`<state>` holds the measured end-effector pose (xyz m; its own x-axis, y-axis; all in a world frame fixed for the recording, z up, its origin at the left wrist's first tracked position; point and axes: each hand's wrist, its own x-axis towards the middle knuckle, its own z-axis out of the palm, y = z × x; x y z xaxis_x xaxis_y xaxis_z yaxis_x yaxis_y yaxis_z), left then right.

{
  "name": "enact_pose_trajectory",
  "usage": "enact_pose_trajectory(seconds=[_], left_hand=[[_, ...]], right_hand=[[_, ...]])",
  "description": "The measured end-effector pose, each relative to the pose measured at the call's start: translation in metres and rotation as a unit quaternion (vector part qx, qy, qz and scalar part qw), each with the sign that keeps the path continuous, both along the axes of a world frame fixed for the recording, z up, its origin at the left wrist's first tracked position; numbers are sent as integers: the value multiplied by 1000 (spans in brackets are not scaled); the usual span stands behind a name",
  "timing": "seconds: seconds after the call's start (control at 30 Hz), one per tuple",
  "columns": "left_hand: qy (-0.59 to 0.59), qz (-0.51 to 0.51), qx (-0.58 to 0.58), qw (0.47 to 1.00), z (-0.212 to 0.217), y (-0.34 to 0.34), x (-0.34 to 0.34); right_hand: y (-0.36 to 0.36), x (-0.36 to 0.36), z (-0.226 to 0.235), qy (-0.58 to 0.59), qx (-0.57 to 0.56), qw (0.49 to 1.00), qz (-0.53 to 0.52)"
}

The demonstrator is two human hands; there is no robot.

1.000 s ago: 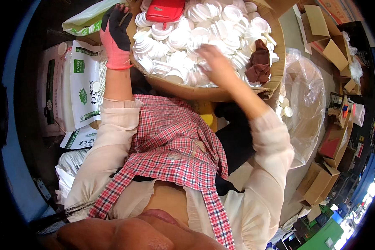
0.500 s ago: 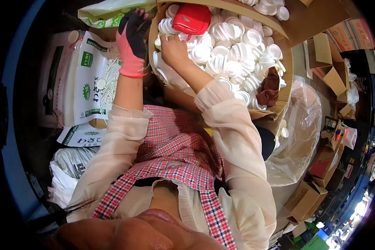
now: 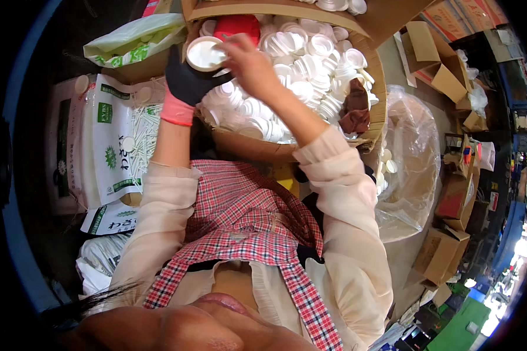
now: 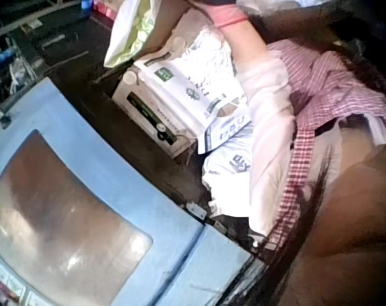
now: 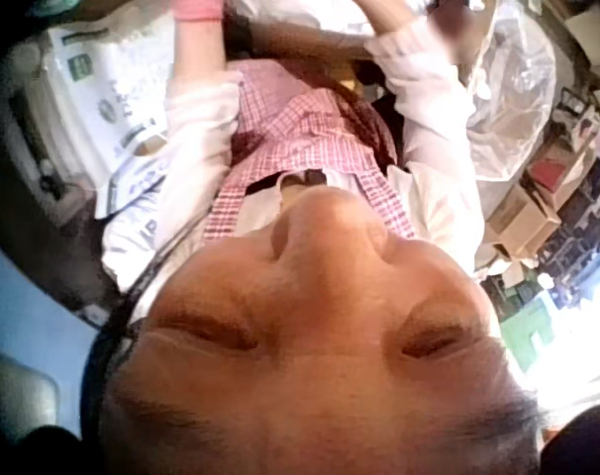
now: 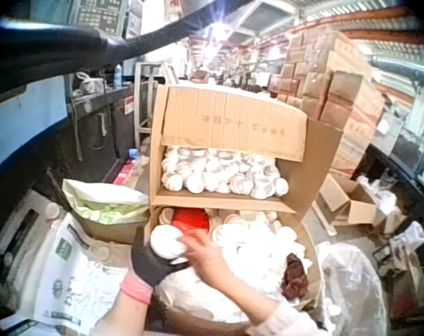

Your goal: The person repeatedly picks up small white plastic containers and lids from a cardboard box, aligns them, and snaps them together. The person then places the assembled units back into the box. The person also briefly handles a red plastic case and a brown cloth.

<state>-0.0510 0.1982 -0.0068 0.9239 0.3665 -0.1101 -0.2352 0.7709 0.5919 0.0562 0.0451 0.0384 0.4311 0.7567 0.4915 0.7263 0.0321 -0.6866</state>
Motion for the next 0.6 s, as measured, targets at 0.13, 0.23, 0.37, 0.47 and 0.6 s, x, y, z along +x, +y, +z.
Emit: enact_pose_trajectory(seconds=[0.13,0.23,0.37,0.47,0.6], left_hand=[[-105,-56,112,987,14,-27,22],[-211,-163,-226,937,27,-33,25],[-149,-119,65,979,39,-56,34],[-160,-96,137,973,28,-62,41],[-165,-89,25,982,23,-75,49]], right_hand=[[-73,81,-36,-205,-153,955,-149],[-95,111,-86,-316,-310,891,-103],[-105,124,-105,-410,-324,843,-129],[-106,122,-89,-385,-340,838,-185],[-127,107,-38,32,-120,973,-196]])
